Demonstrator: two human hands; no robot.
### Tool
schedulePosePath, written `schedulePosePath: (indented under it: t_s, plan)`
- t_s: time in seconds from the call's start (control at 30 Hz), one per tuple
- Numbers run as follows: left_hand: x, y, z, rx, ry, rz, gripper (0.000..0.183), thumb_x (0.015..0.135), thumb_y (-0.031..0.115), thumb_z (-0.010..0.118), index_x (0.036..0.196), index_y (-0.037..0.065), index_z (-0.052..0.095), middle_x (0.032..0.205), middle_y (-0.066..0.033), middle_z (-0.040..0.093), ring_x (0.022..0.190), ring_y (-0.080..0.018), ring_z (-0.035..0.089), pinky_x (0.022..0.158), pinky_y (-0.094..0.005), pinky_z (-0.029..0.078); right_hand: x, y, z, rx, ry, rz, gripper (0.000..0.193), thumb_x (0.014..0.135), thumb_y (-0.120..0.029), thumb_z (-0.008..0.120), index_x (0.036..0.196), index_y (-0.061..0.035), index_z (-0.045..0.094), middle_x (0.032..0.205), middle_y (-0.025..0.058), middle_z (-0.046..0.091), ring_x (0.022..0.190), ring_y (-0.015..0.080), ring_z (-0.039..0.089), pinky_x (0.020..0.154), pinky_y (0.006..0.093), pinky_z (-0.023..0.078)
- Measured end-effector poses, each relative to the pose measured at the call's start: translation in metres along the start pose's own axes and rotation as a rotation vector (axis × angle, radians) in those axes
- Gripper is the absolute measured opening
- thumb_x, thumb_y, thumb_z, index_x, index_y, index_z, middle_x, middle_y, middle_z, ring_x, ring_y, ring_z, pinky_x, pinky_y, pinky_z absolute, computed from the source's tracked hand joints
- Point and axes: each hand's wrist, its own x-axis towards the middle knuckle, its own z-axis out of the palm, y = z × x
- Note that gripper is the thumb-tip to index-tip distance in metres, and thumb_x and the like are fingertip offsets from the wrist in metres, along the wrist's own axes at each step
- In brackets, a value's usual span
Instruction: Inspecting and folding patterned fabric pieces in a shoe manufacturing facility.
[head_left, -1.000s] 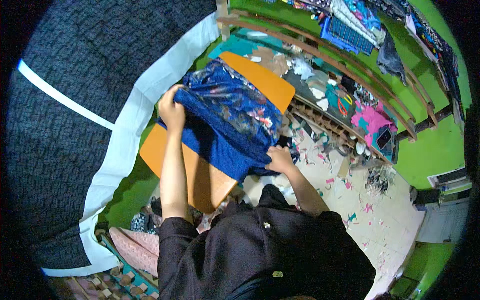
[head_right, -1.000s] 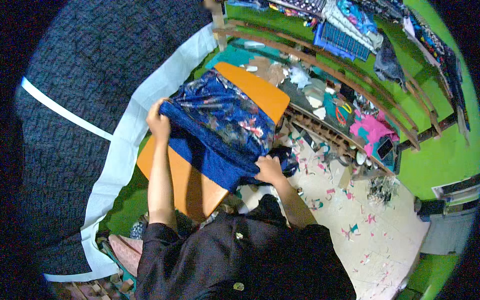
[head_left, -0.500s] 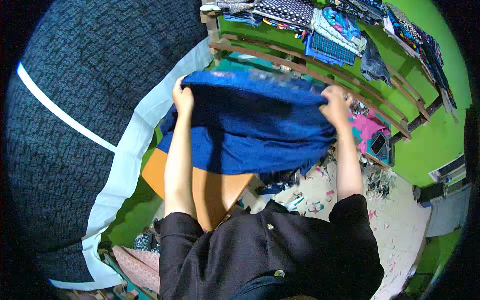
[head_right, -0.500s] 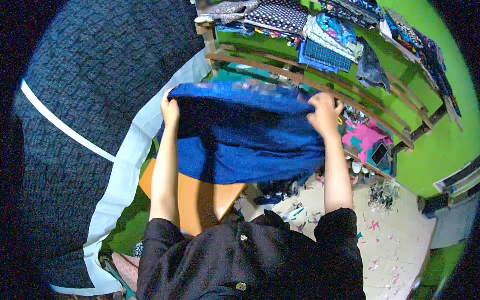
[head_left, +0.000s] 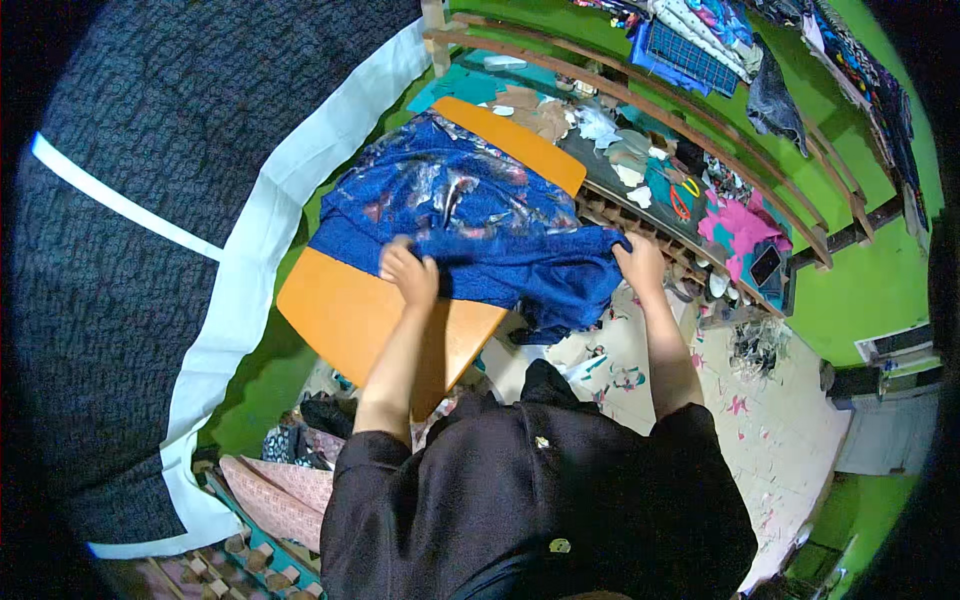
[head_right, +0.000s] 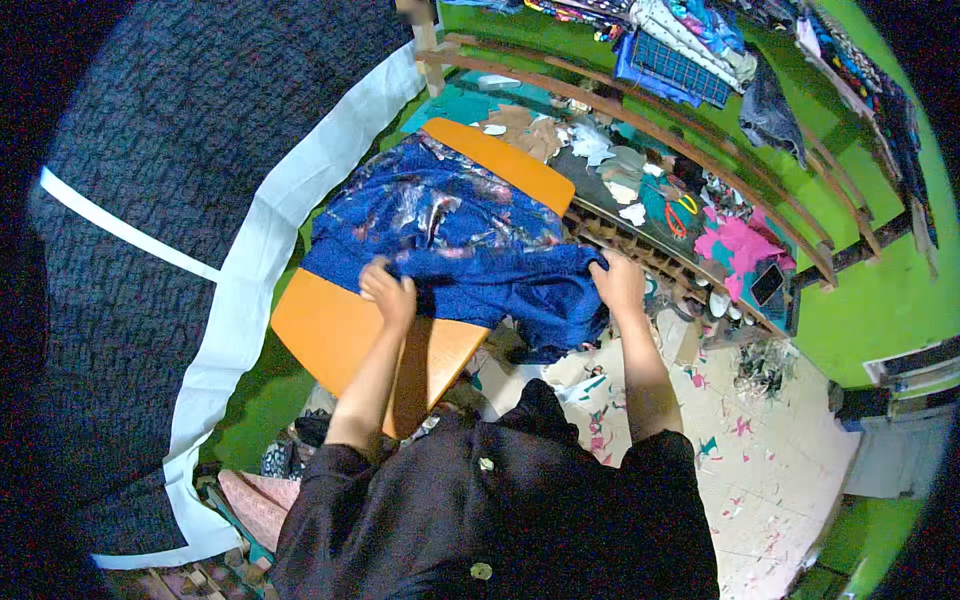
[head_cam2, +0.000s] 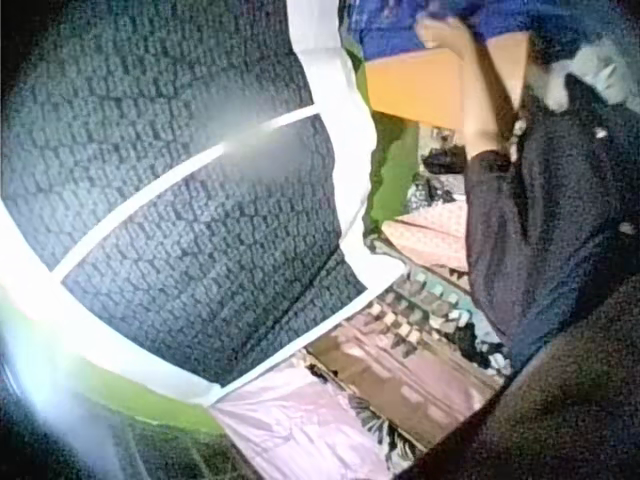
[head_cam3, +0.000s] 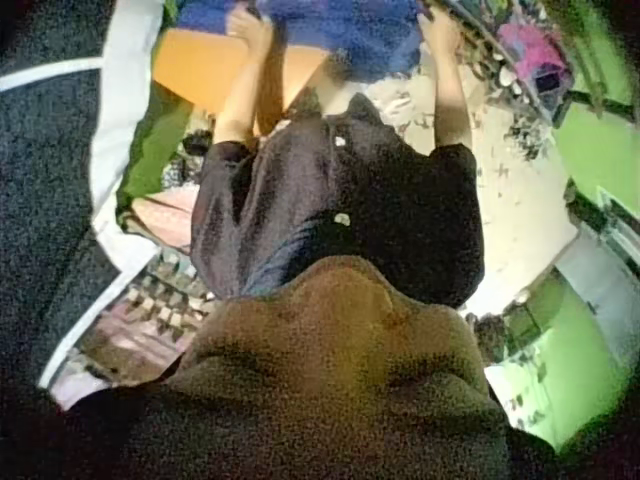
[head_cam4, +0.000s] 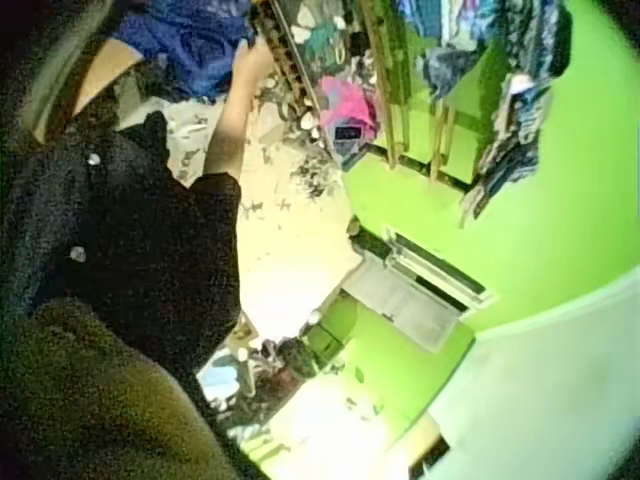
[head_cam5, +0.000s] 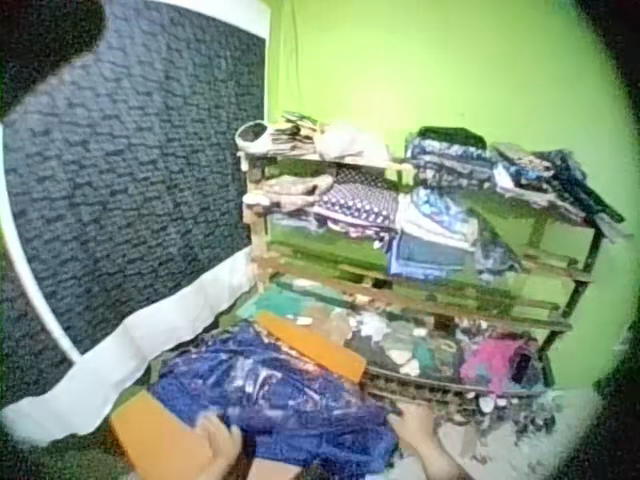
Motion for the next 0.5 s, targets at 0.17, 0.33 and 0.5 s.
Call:
schedulePosePath:
  t_s: [0.17, 0.33, 0.5]
  plan:
    - [-0.082, 0.029, -0.008, -0.339, -0.537, 0.806, 0.019, 0.072, 0.025, 0.059, 0.086, 0.013, 0.057, 0.088, -0.0057, 0.053, 0.087, -0.0230, 0.049, 0.073, -0.0389, 0.034, 0.001, -0.002, 0.021, 0.196, -0.054, 0.048, 0.025, 0.067, -0.022, 0.058, 0.083, -0.0032, 0.062, 0.080, 0.0201, 0.059, 0.077, 0.0354, 0.057, 0.069, 0.0405, 0.044]
    - [-0.092, 0.030, 0.009, -0.106, -0.604, 0.661, 0.022, 0.071, 0.025, 0.060, 0.092, 0.016, 0.062, 0.086, -0.0044, 0.053, 0.089, -0.0217, 0.049, 0.079, -0.0385, 0.034, -0.005, -0.023, 0.027, 0.448, -0.498, -0.030, 0.030, 0.063, -0.024, 0.063, 0.082, -0.0011, 0.061, 0.072, 0.0169, 0.060, 0.071, 0.0265, 0.060, 0.067, 0.0331, 0.045]
    - [-0.085, 0.012, -0.001, -0.074, -0.691, 0.707, 0.011, 0.073, 0.022, 0.057, 0.080, 0.015, 0.064, 0.072, -0.0017, 0.055, 0.082, -0.0184, 0.054, 0.081, -0.0367, 0.035, -0.019, -0.029, 0.066, 0.544, -0.705, -0.104, 0.041, 0.061, -0.028, 0.072, 0.086, 0.0014, 0.059, 0.080, 0.0110, 0.061, 0.077, 0.0176, 0.057, 0.069, 0.0306, 0.043]
